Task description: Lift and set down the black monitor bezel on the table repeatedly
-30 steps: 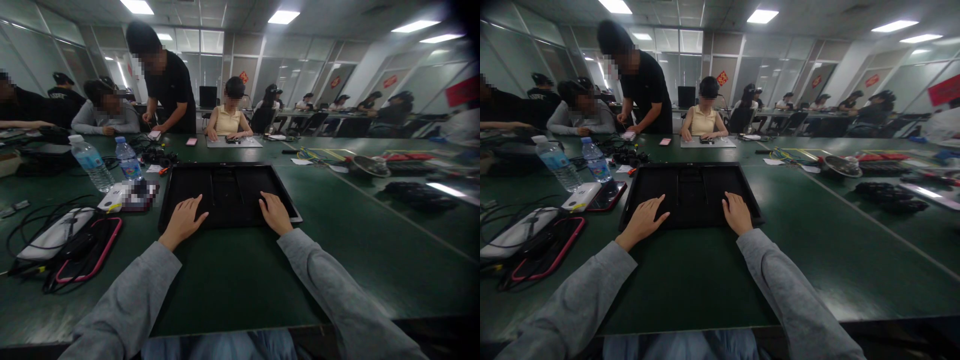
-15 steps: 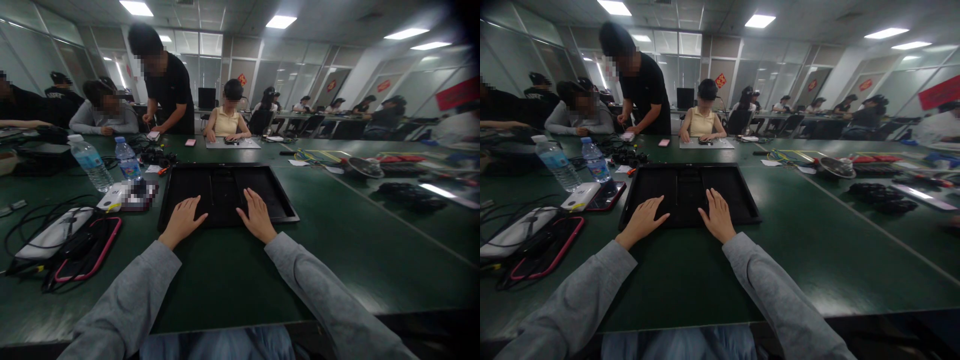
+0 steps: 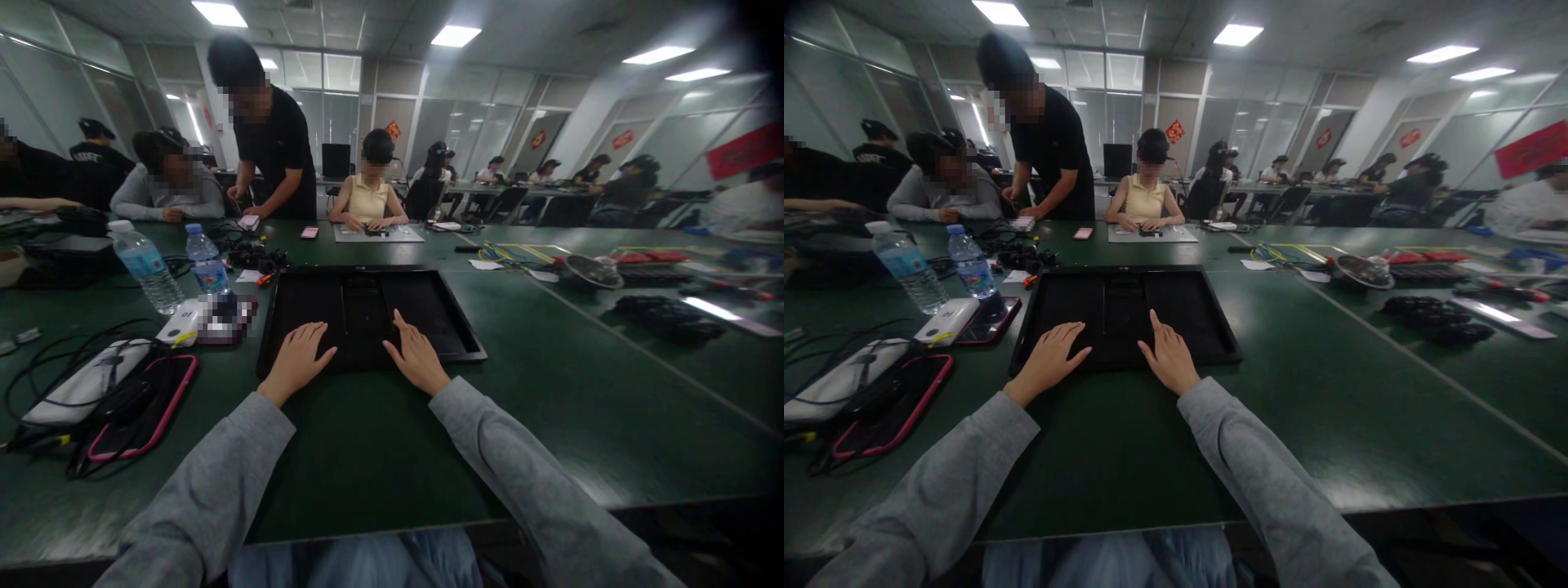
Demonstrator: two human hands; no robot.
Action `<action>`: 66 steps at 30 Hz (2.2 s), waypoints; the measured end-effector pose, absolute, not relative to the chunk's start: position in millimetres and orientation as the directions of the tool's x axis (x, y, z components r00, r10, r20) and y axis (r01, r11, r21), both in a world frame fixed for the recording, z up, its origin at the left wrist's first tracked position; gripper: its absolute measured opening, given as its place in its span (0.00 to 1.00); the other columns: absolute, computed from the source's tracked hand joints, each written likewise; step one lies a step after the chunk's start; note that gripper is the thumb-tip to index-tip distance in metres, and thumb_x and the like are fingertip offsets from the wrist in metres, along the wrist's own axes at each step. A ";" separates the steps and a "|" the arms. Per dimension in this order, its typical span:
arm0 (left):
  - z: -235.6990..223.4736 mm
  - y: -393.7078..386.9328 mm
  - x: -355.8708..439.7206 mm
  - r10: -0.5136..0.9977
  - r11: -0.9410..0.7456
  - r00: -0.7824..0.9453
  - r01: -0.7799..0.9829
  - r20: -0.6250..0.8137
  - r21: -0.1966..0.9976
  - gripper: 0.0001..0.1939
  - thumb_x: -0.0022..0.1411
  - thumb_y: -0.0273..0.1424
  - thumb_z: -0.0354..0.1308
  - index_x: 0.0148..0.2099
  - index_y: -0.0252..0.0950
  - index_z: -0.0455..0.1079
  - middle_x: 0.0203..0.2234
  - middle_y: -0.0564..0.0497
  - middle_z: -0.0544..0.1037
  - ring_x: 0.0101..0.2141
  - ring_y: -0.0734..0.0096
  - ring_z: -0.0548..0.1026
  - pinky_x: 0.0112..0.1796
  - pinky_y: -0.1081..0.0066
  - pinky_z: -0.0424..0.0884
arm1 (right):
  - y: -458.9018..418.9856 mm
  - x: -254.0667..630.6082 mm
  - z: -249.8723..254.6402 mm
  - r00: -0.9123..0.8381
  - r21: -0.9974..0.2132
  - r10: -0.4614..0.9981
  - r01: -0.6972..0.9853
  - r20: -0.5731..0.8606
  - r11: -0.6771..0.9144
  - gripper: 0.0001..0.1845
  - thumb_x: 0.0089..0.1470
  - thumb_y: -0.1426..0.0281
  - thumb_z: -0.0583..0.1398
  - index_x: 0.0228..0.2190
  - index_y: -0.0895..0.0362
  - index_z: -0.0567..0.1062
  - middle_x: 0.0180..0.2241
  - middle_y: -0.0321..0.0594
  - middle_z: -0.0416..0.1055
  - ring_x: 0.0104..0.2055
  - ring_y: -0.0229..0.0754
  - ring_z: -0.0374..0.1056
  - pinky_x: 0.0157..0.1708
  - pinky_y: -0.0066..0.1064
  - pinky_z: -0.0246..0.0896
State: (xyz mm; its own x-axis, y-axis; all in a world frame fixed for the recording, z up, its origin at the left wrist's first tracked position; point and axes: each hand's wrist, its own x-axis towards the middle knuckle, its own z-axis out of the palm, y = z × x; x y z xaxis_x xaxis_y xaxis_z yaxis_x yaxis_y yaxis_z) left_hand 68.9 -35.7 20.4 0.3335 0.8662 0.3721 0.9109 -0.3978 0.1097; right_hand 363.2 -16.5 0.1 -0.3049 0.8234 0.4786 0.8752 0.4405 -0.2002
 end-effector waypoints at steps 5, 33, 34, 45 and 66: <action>22.0 -36.6 69.2 0.867 -0.407 0.341 0.906 0.363 0.119 0.29 0.72 0.47 0.45 0.67 0.39 0.62 0.64 0.43 0.68 0.63 0.54 0.66 0.60 0.52 0.64 | -16.8 363.3 1.6 -0.300 -0.220 0.821 0.867 0.485 0.447 0.42 0.68 0.52 0.45 0.73 0.58 0.37 0.59 0.56 0.69 0.59 0.54 0.66 0.52 0.49 0.66; 24.1 -35.5 67.8 0.879 -0.412 0.353 0.900 0.321 0.141 0.24 0.73 0.46 0.45 0.65 0.46 0.67 0.65 0.44 0.66 0.64 0.52 0.64 0.60 0.47 0.64 | -19.7 363.4 7.1 -0.348 -0.147 0.837 0.885 0.423 0.442 0.31 0.69 0.55 0.44 0.63 0.55 0.67 0.62 0.52 0.65 0.64 0.53 0.61 0.57 0.50 0.63; 24.0 -35.3 67.7 0.880 -0.412 0.352 0.900 0.318 0.143 0.24 0.73 0.46 0.45 0.65 0.46 0.67 0.65 0.44 0.66 0.64 0.52 0.64 0.60 0.47 0.64 | -19.7 363.6 6.7 -0.352 -0.137 0.838 0.887 0.416 0.441 0.30 0.69 0.55 0.44 0.61 0.54 0.70 0.63 0.52 0.65 0.64 0.54 0.61 0.57 0.50 0.62; 25.7 -37.7 69.0 0.876 -0.413 0.351 0.900 0.331 0.138 0.29 0.73 0.46 0.43 0.71 0.44 0.57 0.65 0.43 0.67 0.63 0.54 0.64 0.60 0.49 0.64 | -19.5 363.2 7.2 -0.333 -0.182 0.838 0.878 0.432 0.442 0.34 0.68 0.55 0.44 0.69 0.56 0.57 0.61 0.53 0.66 0.62 0.53 0.62 0.56 0.49 0.63; 23.7 -36.9 68.8 0.866 -0.418 0.354 0.900 0.353 0.123 0.29 0.74 0.45 0.44 0.71 0.43 0.56 0.64 0.43 0.68 0.63 0.54 0.65 0.60 0.50 0.65 | -21.2 361.9 9.2 -0.312 -0.179 0.844 0.889 0.435 0.421 0.36 0.69 0.56 0.46 0.71 0.60 0.52 0.60 0.54 0.67 0.62 0.51 0.63 0.56 0.46 0.64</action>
State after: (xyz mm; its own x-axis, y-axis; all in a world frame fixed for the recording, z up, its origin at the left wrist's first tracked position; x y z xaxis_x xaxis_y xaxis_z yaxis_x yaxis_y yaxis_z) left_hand 68.8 -36.9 23.7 0.3541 0.8662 0.3526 0.9001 -0.4180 0.1230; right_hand 361.9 -21.2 9.2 -0.3120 0.8444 0.4355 0.8894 0.4207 -0.1786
